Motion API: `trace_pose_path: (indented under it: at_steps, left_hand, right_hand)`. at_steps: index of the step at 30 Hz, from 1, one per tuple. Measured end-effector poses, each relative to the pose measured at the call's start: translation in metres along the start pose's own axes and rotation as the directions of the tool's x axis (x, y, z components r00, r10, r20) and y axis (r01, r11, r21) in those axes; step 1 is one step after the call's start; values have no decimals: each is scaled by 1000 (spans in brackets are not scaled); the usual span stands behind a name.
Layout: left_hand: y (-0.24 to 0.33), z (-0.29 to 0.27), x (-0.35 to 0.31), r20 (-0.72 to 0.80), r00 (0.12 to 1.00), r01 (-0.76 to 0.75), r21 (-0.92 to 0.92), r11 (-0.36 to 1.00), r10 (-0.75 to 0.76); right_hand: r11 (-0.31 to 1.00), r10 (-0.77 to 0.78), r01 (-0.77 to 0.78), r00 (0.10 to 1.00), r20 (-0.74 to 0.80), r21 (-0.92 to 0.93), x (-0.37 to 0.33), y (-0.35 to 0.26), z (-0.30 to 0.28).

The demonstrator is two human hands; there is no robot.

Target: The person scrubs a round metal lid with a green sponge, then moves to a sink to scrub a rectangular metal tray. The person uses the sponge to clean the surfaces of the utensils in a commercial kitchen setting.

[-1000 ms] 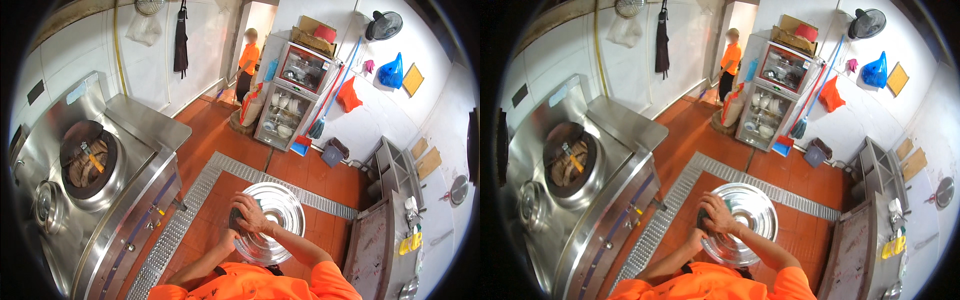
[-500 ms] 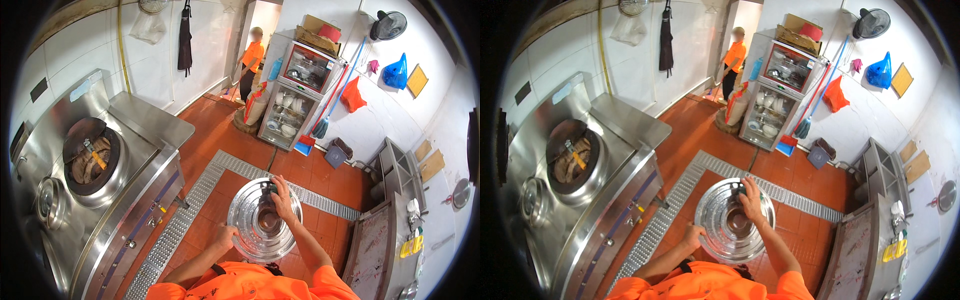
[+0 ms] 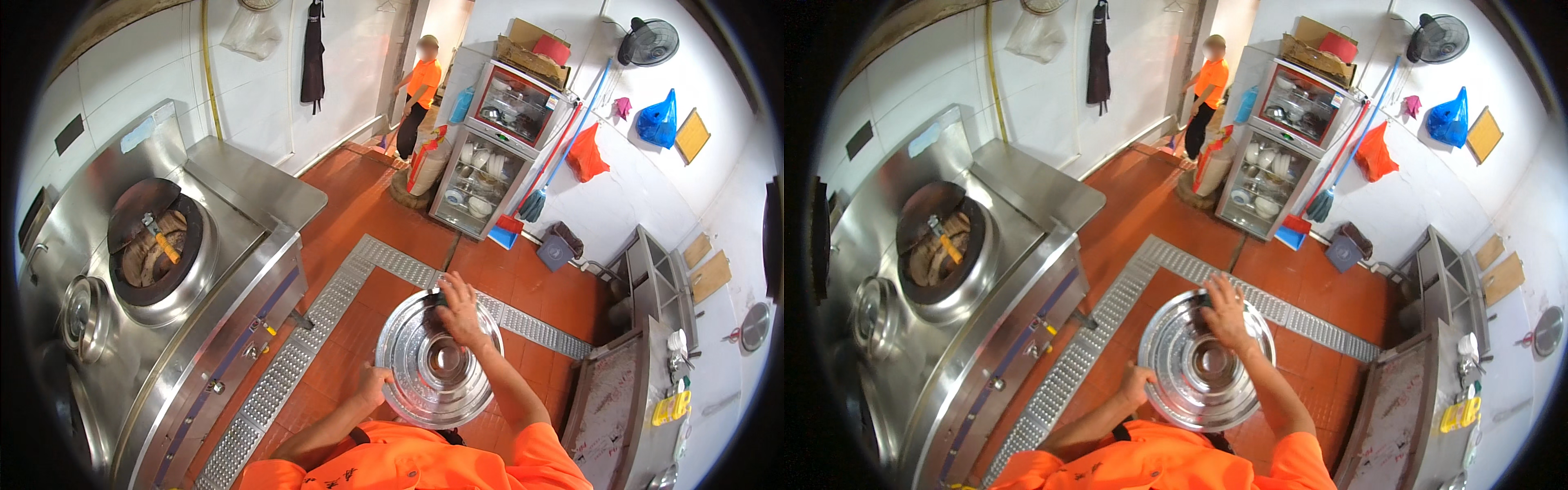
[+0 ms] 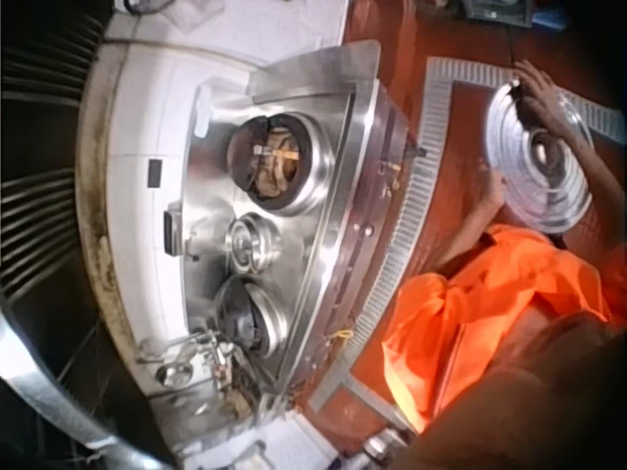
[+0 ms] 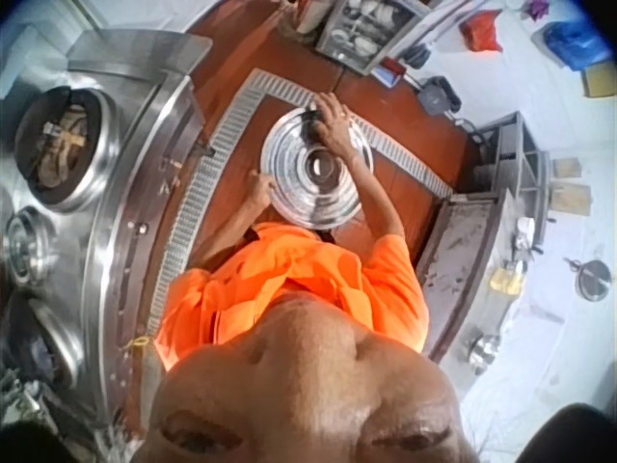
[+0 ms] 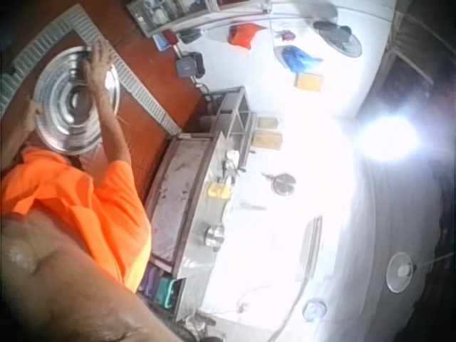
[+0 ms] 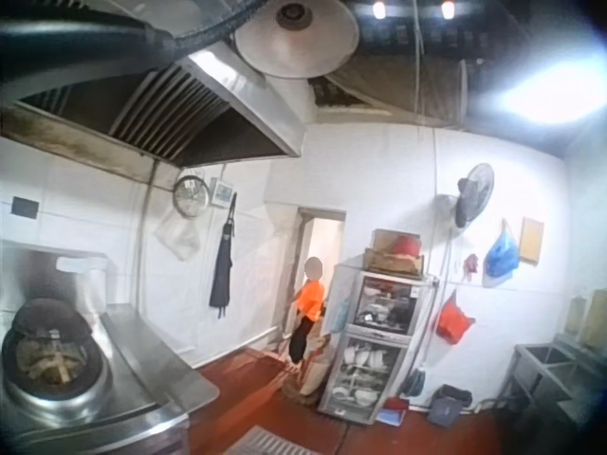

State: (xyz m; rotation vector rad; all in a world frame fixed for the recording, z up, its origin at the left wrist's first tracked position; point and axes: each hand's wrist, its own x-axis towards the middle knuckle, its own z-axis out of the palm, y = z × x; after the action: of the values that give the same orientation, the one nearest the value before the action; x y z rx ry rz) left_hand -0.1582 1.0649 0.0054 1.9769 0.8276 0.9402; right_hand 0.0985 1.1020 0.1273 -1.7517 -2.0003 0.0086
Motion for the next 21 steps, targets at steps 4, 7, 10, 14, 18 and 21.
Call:
trace_pose_path:
  at_steps: [4,7,10,14,18,21]
  left_hand:
    - [17,4,10,20,876,323,-766,556,-482]
    - [33,-4,15,47,828,386,-770,509,-558]
    - [54,-5,28,92,758,334,-905,262,-646]
    - [27,1,17,54,847,420,-678,603,-529]
    - [14,-8,8,-93,916,269,-580,769,-390]
    - [7,-5,13,-190,903,187,-635,750,-386]
  right_hand:
    - [972,142,-104,973,-179,209,-22,24,22]
    - [947,-23,47,996,-81,318,-18,-17,30]
    - [898,-307,280,951,27,338,-9,-80,18]
    - [956,-216,192,972,89,223,6,-63,8]
    - [982,145,-123,977,-157,142,4,3,-3]
    - [934,343,-311,918,-200,175,-41,49,25]
